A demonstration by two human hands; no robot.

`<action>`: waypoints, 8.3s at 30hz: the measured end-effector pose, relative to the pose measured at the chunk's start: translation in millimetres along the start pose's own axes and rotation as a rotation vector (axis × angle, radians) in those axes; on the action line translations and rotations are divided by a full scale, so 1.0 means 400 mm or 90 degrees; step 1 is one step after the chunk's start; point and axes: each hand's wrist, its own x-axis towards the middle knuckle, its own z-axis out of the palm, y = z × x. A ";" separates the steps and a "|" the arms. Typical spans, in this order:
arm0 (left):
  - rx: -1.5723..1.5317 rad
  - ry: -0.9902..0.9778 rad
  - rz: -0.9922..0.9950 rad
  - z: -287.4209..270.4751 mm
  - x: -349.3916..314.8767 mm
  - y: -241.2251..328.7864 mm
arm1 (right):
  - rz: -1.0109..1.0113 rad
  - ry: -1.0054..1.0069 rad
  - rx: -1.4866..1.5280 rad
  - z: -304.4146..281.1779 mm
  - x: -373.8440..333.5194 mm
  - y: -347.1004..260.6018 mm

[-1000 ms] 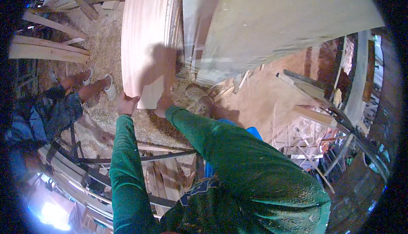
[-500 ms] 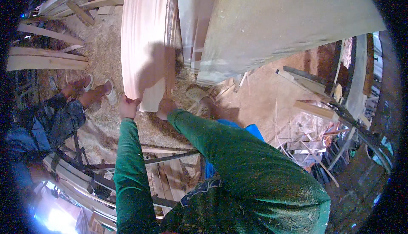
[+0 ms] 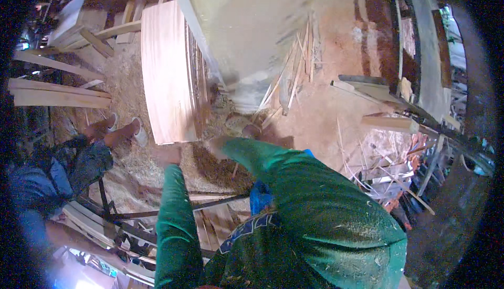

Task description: The person picks up wooden planks, aligns them against a guide on a table, and inserts them into grooves within a wooden wall frame. They walk between a wood pile and the assembly area several times.

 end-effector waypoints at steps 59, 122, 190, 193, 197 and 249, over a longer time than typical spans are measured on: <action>0.308 -0.423 0.183 0.639 -1.626 1.592 | 0.988 0.546 0.173 0.488 -2.723 1.367; -1.126 -0.626 0.079 0.592 -1.521 2.211 | 0.486 0.883 0.209 0.524 -2.931 0.265; -0.618 -0.798 0.475 0.493 -1.494 3.411 | 0.587 1.043 0.310 -0.152 -2.913 0.929; -0.601 -0.787 0.521 0.492 -1.476 3.435 | 0.605 1.030 0.292 -0.200 -2.918 0.938; -0.620 -0.817 0.543 0.495 -1.457 3.467 | 0.637 0.977 0.316 -0.259 -2.925 0.944; -0.558 -0.760 0.498 0.567 -1.403 3.483 | 0.679 1.045 0.276 -0.581 -2.828 1.362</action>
